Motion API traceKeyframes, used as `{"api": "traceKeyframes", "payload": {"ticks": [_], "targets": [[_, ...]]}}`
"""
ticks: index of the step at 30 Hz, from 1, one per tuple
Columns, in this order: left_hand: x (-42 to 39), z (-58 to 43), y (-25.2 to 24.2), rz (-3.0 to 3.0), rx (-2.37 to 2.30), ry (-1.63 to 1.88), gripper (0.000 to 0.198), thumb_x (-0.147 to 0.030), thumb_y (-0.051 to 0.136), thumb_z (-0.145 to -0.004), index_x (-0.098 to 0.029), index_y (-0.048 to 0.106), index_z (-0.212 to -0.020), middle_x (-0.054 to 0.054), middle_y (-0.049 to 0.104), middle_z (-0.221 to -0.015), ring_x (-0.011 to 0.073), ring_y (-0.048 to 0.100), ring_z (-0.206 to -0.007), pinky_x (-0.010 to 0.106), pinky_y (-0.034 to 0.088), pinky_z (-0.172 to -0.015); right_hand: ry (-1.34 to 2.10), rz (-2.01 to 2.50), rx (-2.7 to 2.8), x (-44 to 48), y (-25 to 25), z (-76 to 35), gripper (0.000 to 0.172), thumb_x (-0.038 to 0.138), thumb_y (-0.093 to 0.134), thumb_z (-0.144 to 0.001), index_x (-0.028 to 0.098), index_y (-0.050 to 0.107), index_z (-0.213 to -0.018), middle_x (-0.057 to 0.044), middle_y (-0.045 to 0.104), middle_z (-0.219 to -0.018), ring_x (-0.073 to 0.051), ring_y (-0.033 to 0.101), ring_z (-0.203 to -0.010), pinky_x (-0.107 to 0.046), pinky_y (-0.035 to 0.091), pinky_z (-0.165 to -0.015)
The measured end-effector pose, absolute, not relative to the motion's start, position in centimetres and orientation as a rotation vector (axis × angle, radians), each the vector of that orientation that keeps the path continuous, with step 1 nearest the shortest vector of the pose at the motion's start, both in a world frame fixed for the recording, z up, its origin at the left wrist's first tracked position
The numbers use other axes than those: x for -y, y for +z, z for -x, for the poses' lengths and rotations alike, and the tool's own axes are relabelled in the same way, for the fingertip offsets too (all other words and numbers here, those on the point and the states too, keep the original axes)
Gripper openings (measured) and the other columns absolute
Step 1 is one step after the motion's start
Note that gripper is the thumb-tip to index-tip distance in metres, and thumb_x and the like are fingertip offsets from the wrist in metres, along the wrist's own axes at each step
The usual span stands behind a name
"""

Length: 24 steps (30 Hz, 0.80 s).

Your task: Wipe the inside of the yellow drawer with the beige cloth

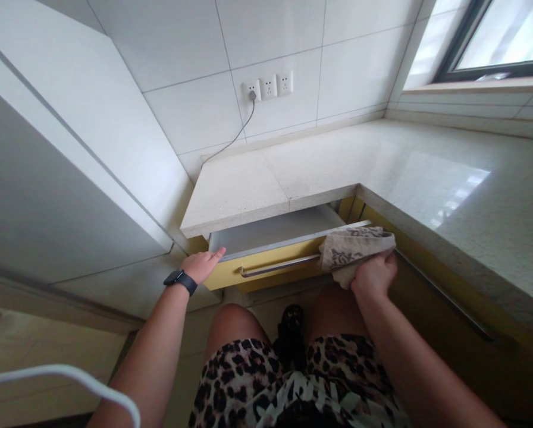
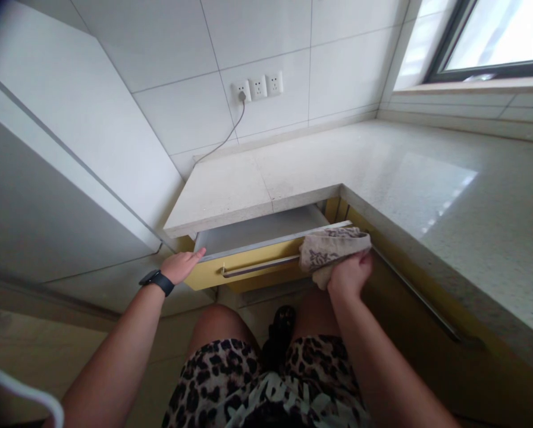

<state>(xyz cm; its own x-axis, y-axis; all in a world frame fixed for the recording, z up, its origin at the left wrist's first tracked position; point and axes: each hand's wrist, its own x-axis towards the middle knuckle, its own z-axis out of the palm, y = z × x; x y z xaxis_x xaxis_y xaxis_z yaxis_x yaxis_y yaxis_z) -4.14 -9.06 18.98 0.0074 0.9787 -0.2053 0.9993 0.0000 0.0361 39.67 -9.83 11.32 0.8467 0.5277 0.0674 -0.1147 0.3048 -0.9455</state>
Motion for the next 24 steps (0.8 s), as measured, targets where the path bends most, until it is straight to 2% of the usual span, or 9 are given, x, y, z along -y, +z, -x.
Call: {"api": "traceKeyframes", "payload": {"ticks": [4, 10, 14, 17, 21, 24], "targets": [[9.1, 3.8, 19.3, -2.098, -2.088, -0.193, 0.098, -0.081, -0.001, -0.089, -0.021, 0.077, -0.100, 0.017, 0.074, -0.112, 0.0354, 0.067, -0.113, 0.041, 0.049, -0.089, 0.298, 1.286, 0.681, 10.7, 13.3, -35.9, 0.033, 0.050, 0.047, -0.096, 0.020, 0.055, -0.085, 0.002, 0.056, -0.079, -0.016, 0.052, -0.074, -0.030, 0.044, -0.072], [9.2, 3.6, 19.6, -2.090, -2.106, -0.194, 0.098, -0.082, 0.000, -0.089, -0.022, 0.077, -0.104, 0.016, 0.074, -0.115, 0.0355, 0.066, -0.114, 0.042, 0.049, -0.089, 0.216, 1.415, 1.420, 13.0, 15.3, -30.1, 0.027, 0.039, 0.043, -0.100, 0.020, 0.063, -0.102, -0.006, 0.068, -0.090, -0.022, 0.059, -0.082, -0.032, 0.041, -0.075], [9.3, 3.7, 19.4, -2.101, -2.102, -0.195, 0.097, -0.080, 0.000, -0.090, -0.022, 0.077, -0.099, 0.016, 0.075, -0.110, 0.0352, 0.068, -0.111, 0.042, 0.049, -0.088, 0.157, 1.246, 1.952, 14.0, 14.9, -26.1, 0.024, 0.032, 0.046, -0.100, 0.019, 0.066, -0.105, -0.009, 0.071, -0.094, -0.024, 0.062, -0.090, -0.032, 0.041, -0.080], [9.3, 3.6, 19.2, -2.118, -2.108, -0.183, 0.095, -0.077, 0.000, -0.092, -0.021, 0.077, -0.096, 0.017, 0.075, -0.108, 0.0353, 0.068, -0.109, 0.042, 0.049, -0.087, 0.148, 1.178, 2.102, 14.2, 14.8, -23.8, 0.023, 0.031, 0.048, -0.100, 0.019, 0.067, -0.105, -0.010, 0.071, -0.094, -0.023, 0.062, -0.089, -0.032, 0.041, -0.080], [9.6, 3.3, 19.4, -2.157, -2.098, -0.150, 0.091, -0.077, 0.004, -0.093, -0.024, 0.077, -0.098, 0.015, 0.076, -0.108, 0.0343, 0.069, -0.107, 0.040, 0.048, -0.081, 0.318, 1.182, 2.144, 14.3, 16.4, -22.7, 0.022, 0.034, 0.050, -0.100, 0.019, 0.066, -0.102, -0.009, 0.071, -0.091, -0.023, 0.064, -0.084, -0.032, 0.043, -0.076], [9.9, 3.0, 19.6, -2.204, -2.073, -0.145, 0.077, -0.083, 0.021, -0.089, -0.030, 0.076, -0.093, 0.010, 0.077, -0.099, 0.0333, 0.072, -0.097, 0.037, 0.047, -0.072, 0.739, 1.082, 1.959, 14.6, 18.1, -23.7, 0.029, 0.042, 0.048, -0.100, 0.020, 0.067, -0.100, -0.007, 0.071, -0.089, -0.022, 0.064, -0.083, -0.031, 0.046, -0.075]]}}
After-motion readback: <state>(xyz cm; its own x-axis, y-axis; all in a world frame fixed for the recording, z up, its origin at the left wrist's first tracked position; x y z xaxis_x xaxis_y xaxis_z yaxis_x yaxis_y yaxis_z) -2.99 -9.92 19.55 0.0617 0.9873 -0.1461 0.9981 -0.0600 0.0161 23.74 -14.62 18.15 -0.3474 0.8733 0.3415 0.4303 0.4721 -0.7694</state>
